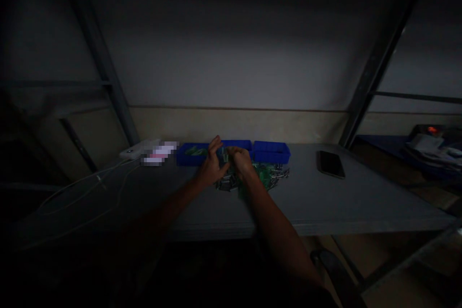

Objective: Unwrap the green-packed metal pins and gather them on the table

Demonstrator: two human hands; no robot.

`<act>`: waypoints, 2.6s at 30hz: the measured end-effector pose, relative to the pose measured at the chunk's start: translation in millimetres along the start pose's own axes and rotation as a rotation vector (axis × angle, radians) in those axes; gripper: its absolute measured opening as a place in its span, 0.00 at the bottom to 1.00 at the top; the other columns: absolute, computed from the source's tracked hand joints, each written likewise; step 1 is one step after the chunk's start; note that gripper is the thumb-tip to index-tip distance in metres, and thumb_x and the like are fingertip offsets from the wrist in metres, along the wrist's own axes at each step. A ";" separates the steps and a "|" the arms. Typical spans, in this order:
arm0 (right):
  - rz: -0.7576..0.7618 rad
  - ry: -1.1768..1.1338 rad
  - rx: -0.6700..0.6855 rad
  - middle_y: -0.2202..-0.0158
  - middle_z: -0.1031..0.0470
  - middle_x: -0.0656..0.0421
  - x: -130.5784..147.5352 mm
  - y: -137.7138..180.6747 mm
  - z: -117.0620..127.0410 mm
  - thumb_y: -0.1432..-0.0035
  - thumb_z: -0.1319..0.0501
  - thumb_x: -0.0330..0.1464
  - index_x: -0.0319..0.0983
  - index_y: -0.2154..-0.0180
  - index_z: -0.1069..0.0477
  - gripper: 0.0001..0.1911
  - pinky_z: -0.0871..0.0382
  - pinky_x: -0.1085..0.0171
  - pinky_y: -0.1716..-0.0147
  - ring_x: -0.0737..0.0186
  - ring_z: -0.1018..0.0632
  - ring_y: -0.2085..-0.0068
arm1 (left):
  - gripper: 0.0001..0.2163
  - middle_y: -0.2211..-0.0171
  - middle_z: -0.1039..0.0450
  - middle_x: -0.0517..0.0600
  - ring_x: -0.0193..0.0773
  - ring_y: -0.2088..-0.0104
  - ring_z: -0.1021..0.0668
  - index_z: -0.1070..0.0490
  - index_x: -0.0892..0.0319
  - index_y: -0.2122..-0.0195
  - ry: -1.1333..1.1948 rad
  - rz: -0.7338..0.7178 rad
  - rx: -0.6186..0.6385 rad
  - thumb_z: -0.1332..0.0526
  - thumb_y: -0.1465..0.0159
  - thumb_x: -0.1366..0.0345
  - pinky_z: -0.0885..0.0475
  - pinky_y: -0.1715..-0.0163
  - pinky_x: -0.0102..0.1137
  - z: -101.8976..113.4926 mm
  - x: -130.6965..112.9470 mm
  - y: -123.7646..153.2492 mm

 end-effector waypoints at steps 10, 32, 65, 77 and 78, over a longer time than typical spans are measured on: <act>0.055 0.082 -0.081 0.78 0.30 0.64 5.9 -4.5 10.1 0.65 0.36 0.37 0.37 0.76 0.30 0.12 0.41 0.68 0.72 0.69 0.32 0.74 | 0.21 0.75 0.31 0.44 0.32 0.75 0.27 0.38 0.60 0.53 0.562 0.695 -0.003 0.38 0.45 0.59 0.34 0.73 0.27 -3.5 55.5 6.0; 0.081 0.421 -0.194 0.84 0.36 0.65 13.7 0.4 16.1 0.59 0.41 0.38 0.37 0.79 0.31 0.10 0.42 0.67 0.75 0.68 0.35 0.78 | 0.07 0.77 0.29 0.47 0.35 0.74 0.27 0.31 0.60 0.73 0.328 0.700 0.015 0.42 0.44 0.61 0.35 0.72 0.28 3.5 55.7 2.0; 0.262 0.595 -0.225 0.82 0.38 0.66 28.9 8.6 7.3 0.55 0.42 0.38 0.40 0.64 0.32 0.14 0.45 0.66 0.76 0.66 0.36 0.79 | 0.17 0.68 0.24 0.51 0.38 0.70 0.23 0.30 0.61 0.59 0.533 0.821 -0.101 0.37 0.49 0.61 0.28 0.72 0.30 9.3 76.0 8.1; 0.193 0.389 -0.166 0.84 0.33 0.62 27.4 8.8 5.1 0.51 0.44 0.52 0.40 0.79 0.40 0.23 0.39 0.66 0.77 0.66 0.30 0.80 | 0.04 0.63 0.25 0.51 0.40 0.57 0.25 0.28 0.59 0.71 0.470 0.620 -0.013 0.40 0.48 0.69 0.32 0.52 0.37 7.6 60.6 -2.1; 0.212 0.418 -0.182 0.84 0.34 0.62 28.7 8.9 5.8 0.51 0.44 0.51 0.40 0.80 0.40 0.22 0.39 0.66 0.77 0.67 0.31 0.80 | 0.03 0.63 0.25 0.51 0.41 0.56 0.25 0.28 0.59 0.73 0.460 0.605 -0.016 0.40 0.49 0.70 0.33 0.51 0.38 8.6 60.0 -2.8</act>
Point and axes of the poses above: each hand's wrist, its own y-axis away from the middle knuckle, its own z-axis out of the back of the hand, x = y × z, the point moved 8 cm from there along -y, towards the middle knuckle
